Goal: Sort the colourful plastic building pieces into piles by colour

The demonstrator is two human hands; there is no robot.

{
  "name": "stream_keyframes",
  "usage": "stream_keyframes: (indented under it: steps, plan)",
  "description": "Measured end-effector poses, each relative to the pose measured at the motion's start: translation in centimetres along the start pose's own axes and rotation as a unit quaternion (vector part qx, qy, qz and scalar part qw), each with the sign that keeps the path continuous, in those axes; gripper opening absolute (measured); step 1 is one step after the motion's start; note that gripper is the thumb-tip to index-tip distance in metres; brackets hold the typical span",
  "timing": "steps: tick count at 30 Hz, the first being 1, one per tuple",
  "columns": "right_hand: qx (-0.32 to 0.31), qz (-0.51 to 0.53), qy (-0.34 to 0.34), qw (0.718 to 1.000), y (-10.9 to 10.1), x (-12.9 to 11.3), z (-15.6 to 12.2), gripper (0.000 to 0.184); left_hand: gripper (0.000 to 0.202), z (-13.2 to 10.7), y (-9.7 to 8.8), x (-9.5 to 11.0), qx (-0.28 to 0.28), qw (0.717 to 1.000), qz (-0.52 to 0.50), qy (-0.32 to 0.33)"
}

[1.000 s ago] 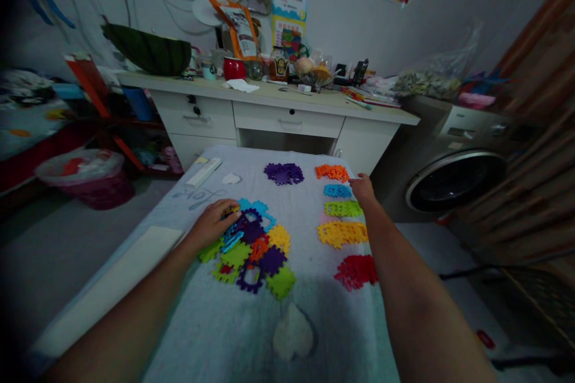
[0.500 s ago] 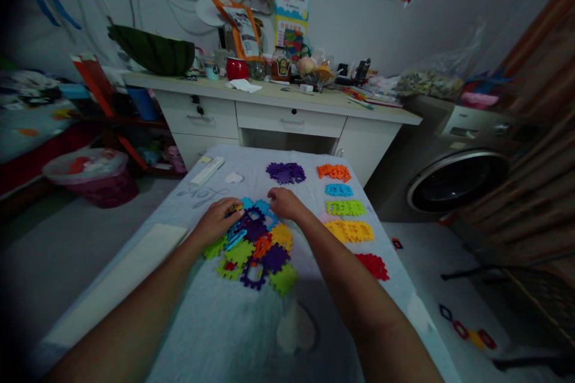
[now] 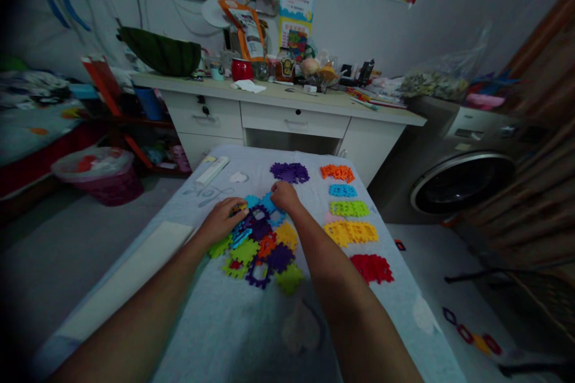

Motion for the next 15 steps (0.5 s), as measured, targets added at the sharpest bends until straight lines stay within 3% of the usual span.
stream_keyframes:
  steps: [8,11,15]
  plan:
    - [0.137,0.023,-0.097,0.986,-4.0,0.2,-1.7,0.030,0.034,0.0,0.2,-0.1,-0.001,1.000,0.004,0.002]
    - [0.118,0.020,-0.135,0.983,-3.8,0.0,-2.6,0.028,0.035,0.0,0.2,-0.1,0.000,1.000,0.006,0.003]
    - [0.043,-0.043,-0.168,0.984,-2.1,-0.1,-3.9,0.024,0.034,0.0,0.1,0.0,0.002,1.000,0.009,0.006]
Point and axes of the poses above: each hand's wrist, its own z-axis towards the middle knuckle, its own y-axis out of the palm, x = y × z, the point moved 4 cm from there along z, towards the middle knuckle, and after that the axes turned 15 degrees about z, right-handed, at the moved point
